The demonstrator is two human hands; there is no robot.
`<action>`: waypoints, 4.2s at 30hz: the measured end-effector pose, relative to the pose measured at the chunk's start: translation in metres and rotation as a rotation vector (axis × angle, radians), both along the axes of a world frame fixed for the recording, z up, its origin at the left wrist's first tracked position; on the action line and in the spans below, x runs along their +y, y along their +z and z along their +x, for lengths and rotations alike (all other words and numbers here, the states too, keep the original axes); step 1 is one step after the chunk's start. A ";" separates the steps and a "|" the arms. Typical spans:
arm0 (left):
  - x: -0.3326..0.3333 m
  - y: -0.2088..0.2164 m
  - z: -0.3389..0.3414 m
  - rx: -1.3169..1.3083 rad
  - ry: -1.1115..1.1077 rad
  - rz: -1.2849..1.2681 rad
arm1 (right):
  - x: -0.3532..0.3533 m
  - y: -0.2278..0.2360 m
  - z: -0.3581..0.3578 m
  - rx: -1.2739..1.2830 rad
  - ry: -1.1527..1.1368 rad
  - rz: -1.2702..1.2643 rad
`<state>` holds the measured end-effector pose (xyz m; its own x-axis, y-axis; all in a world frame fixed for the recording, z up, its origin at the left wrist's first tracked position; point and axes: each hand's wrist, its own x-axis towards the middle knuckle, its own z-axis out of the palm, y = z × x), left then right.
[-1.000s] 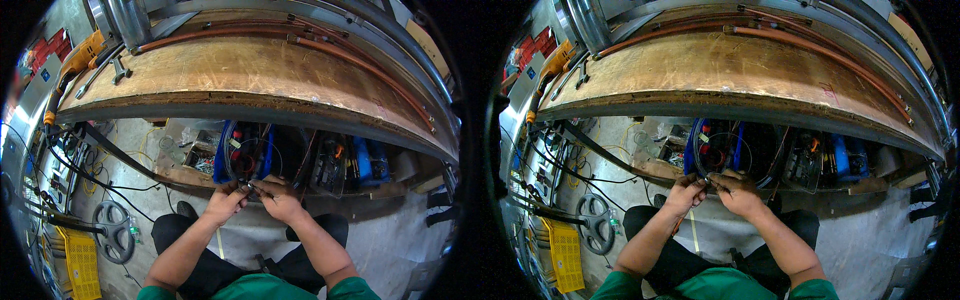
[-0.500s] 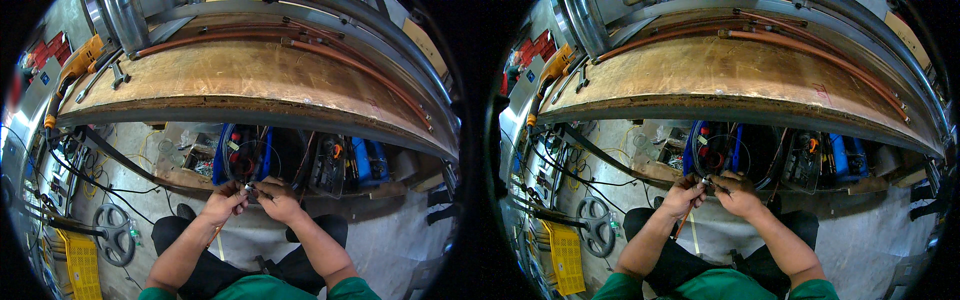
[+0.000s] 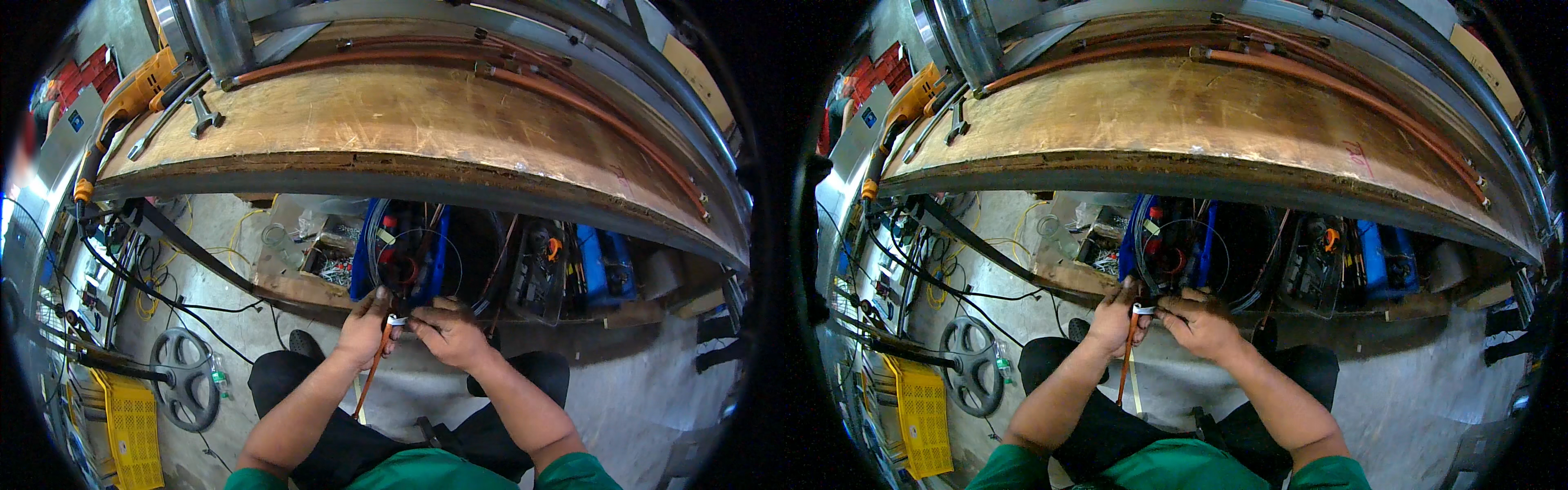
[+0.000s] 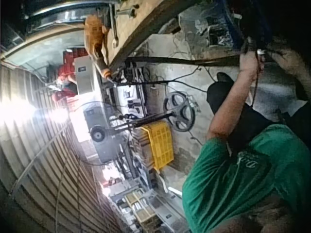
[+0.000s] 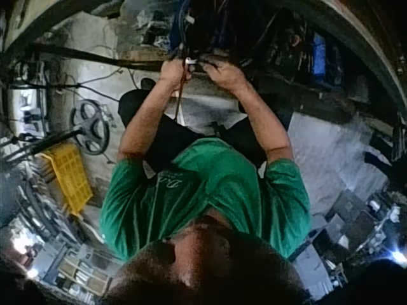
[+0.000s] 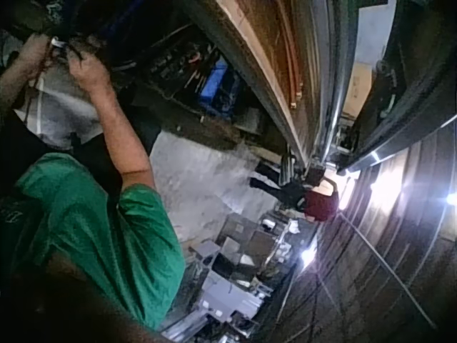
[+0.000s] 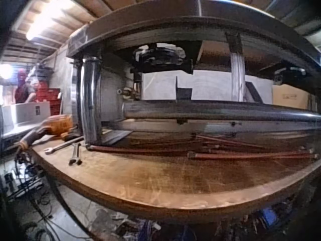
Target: The person sits under a workbench and repeatedly attaches small metal fittings to the ends of copper pipes. They handle each pipe one at a time, slide on a fitting, and place the finished pipe on the bench. The person also briefly opens a cardboard box under the bench and retrieves a roll of tape.
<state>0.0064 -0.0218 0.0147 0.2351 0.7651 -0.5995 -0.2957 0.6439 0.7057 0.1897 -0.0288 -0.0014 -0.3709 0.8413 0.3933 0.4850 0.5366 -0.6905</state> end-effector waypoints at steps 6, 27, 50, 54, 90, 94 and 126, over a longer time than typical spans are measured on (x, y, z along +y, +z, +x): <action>-0.004 -0.028 -0.012 -0.345 -0.106 0.304 | 0.002 0.001 0.002 0.027 -0.010 -0.018; 0.001 -0.022 -0.010 -0.369 -0.151 0.310 | 0.005 0.010 0.008 -0.138 -0.075 0.092; 0.001 -0.024 -0.010 -0.340 -0.127 0.178 | 0.008 -0.005 0.009 -0.188 -0.048 0.265; 0.000 -0.023 -0.010 -0.287 -0.146 0.183 | 0.007 0.003 0.010 -0.199 -0.040 0.252; -0.003 -0.031 -0.004 -0.260 -0.156 0.320 | 0.009 -0.006 0.013 -0.130 -0.047 0.244; -0.001 -0.036 -0.003 -0.211 -0.123 0.321 | 0.008 -0.006 0.012 -0.166 -0.076 0.211; -0.006 -0.030 -0.001 -0.116 -0.232 0.288 | 0.009 -0.004 0.008 -0.045 -0.092 -0.026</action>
<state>0.0056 -0.0276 -0.0156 0.4756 0.8165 -0.3273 -0.2538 0.4837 0.8377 0.1973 -0.0198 -0.0052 -0.3079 0.8824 0.3558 0.5624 0.4705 -0.6800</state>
